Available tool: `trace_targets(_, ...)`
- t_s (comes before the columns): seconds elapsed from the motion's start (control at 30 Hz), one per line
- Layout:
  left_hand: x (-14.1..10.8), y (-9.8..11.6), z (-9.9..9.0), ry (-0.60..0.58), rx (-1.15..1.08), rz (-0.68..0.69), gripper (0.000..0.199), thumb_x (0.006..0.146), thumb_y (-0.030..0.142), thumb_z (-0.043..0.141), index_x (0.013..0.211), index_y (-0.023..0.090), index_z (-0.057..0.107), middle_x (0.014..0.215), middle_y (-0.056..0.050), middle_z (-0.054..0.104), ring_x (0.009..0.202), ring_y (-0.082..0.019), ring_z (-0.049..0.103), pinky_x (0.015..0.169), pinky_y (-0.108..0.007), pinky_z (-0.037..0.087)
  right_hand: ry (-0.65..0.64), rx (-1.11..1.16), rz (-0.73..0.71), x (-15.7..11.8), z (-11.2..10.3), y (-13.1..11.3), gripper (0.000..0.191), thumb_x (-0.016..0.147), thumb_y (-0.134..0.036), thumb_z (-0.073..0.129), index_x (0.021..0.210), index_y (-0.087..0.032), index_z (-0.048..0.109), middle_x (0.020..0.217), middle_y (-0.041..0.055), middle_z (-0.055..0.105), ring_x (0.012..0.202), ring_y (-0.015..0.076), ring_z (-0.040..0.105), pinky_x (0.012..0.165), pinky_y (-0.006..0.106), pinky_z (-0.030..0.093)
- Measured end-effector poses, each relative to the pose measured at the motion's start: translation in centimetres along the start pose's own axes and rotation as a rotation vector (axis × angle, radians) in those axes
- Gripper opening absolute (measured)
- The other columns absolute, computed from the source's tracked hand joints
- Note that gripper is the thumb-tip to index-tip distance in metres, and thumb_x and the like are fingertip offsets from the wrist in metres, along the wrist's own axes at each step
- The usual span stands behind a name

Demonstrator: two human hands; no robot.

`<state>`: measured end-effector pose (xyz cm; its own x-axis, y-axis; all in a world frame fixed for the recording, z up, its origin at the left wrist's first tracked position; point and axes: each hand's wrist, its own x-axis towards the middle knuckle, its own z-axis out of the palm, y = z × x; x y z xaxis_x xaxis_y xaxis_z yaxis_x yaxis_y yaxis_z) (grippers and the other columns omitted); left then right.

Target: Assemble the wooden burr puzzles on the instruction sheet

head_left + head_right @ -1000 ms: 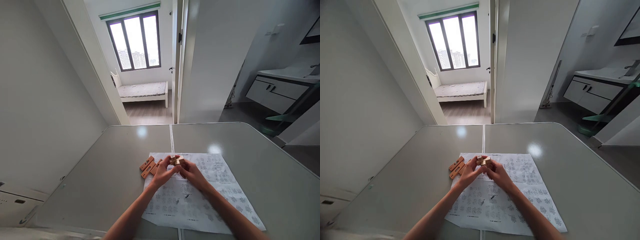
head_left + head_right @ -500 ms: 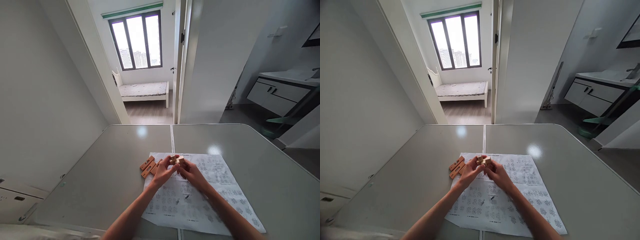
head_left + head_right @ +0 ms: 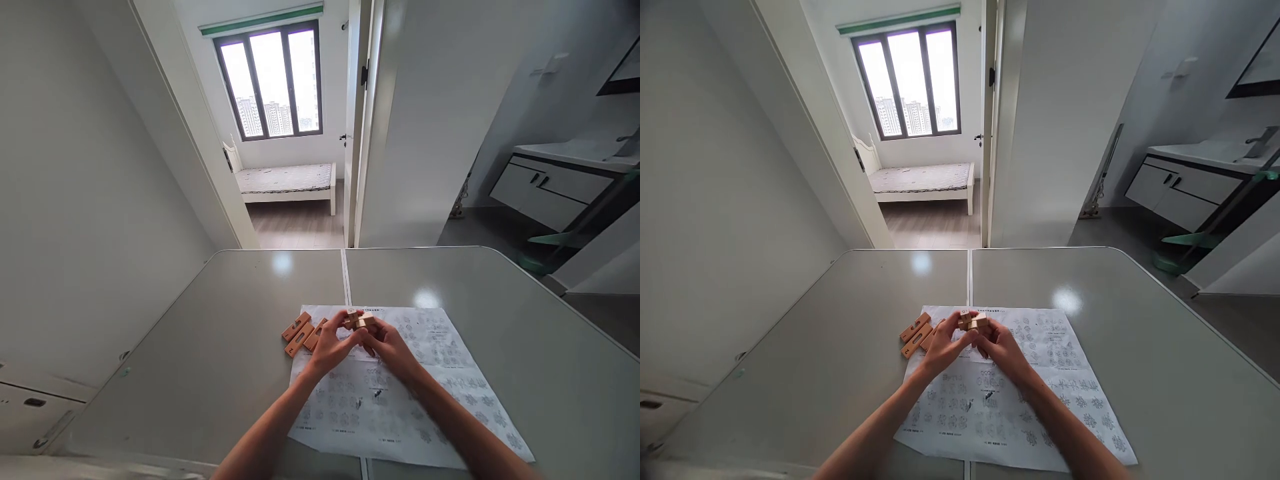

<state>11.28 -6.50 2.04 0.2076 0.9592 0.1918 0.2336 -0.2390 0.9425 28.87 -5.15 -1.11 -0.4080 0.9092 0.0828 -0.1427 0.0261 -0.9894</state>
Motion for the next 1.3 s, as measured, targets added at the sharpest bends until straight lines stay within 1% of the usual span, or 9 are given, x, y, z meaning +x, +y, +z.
trace_targets(0.1,0.2,-0.3,0.3,0.016,-0.06,0.01,0.042,0.096,0.051,0.062,0.126,0.023,0.07,0.111,-0.008,0.077,0.102,-0.025,0.068,0.095,-0.037,0.053,0.01,0.033,0.001,0.1,-0.3,-0.1,0.048,0.091,-0.059,0.07,0.116,-0.018,0.062,0.074,-0.0012,0.059,0.057,0.0121,0.045,0.055,0.028,0.038)
trace_targets(0.23,0.5,-1.0,0.7,0.079,-0.152,-0.017,0.047,0.1,0.057,0.052,0.121,0.021,0.073,0.108,-0.008,0.077,0.093,-0.023,0.069,0.087,-0.035,0.056,-0.001,0.084,0.02,0.2,-0.7,0.3,0.048,0.09,-0.054,0.073,0.12,-0.021,0.057,0.08,-0.0002,0.063,0.059,0.012,0.047,0.056,0.028,0.04)
trace_targets(0.33,0.5,-1.1,0.7,0.122,-0.156,-0.037,0.044,0.098,0.055,0.056,0.118,0.021,0.074,0.106,-0.007,0.077,0.093,-0.023,0.069,0.086,-0.035,0.056,-0.016,0.134,0.032,0.1,-0.7,0.9,0.063,0.086,-0.05,0.078,0.135,-0.026,0.047,0.086,-0.0014,0.063,0.062,0.0122,0.05,0.059,0.027,0.043)
trace_targets(0.4,0.5,-1.2,0.7,0.13,-0.155,-0.032,0.04,0.096,0.053,0.061,0.114,0.022,0.076,0.11,-0.008,0.076,0.097,-0.024,0.069,0.088,-0.036,0.056,-0.022,0.137,0.05,0.1,-0.6,1.0,0.07,0.084,-0.048,0.08,0.141,-0.027,0.045,0.083,-0.0032,0.06,0.062,0.0122,0.049,0.058,0.026,0.042)
trace_targets(0.57,0.4,-1.5,1.0,0.191,-0.113,0.027,0.025,0.088,0.044,0.074,0.099,0.022,0.079,0.12,-0.009,0.07,0.1,-0.024,0.069,0.084,-0.036,0.059,-0.017,0.121,0.036,0.2,-0.2,0.6,0.06,0.082,-0.049,0.081,0.131,-0.024,0.058,0.078,-0.004,0.055,0.063,0.0118,0.046,0.056,0.024,0.038)
trace_targets(0.83,0.2,-1.4,1.2,0.23,-0.042,0.107,0.017,0.092,0.039,0.071,0.094,0.023,0.077,0.114,-0.007,0.067,0.095,-0.021,0.07,0.084,-0.039,0.063,0.012,0.107,0.064,0.4,-0.3,1.0,0.065,0.078,-0.052,0.084,0.13,-0.024,0.056,0.073,-0.0062,0.054,0.058,0.0111,0.045,0.053,0.024,0.038)
trace_targets(1.0,0.0,-1.5,1.2,0.301,0.102,0.145,0.015,0.094,0.037,0.067,0.095,0.024,0.075,0.098,-0.004,0.065,0.087,-0.019,0.067,0.081,-0.036,0.061,0.046,0.055,0.065,0.3,-0.4,1.1,0.062,0.077,-0.05,0.086,0.125,-0.024,0.056,0.089,0.001,0.066,0.075,0.0177,0.062,0.064,0.029,0.051)
trace_targets(1.17,0.0,-1.6,1.2,0.33,0.183,0.178,0.009,0.095,0.03,0.066,0.094,0.024,0.073,0.093,-0.003,0.062,0.084,-0.019,0.064,0.082,-0.033,0.055,0.045,0.094,0.037,0.4,-0.1,0.5,0.06,0.076,-0.048,0.087,0.123,-0.024,0.059,0.096,0.0029,0.069,0.079,0.0179,0.064,0.069,0.031,0.056)
trace_targets(1.3,0.0,-1.3,1.2,0.344,0.208,0.174,0.01,0.096,0.028,0.063,0.093,0.024,0.071,0.093,-0.003,0.062,0.086,-0.02,0.063,0.083,-0.033,0.053,0.021,0.153,0.041,0.5,0.2,0.5,0.061,0.074,-0.045,0.09,0.122,-0.024,0.059,0.104,0.0048,0.071,0.095,0.0221,0.068,0.085,0.036,0.057)
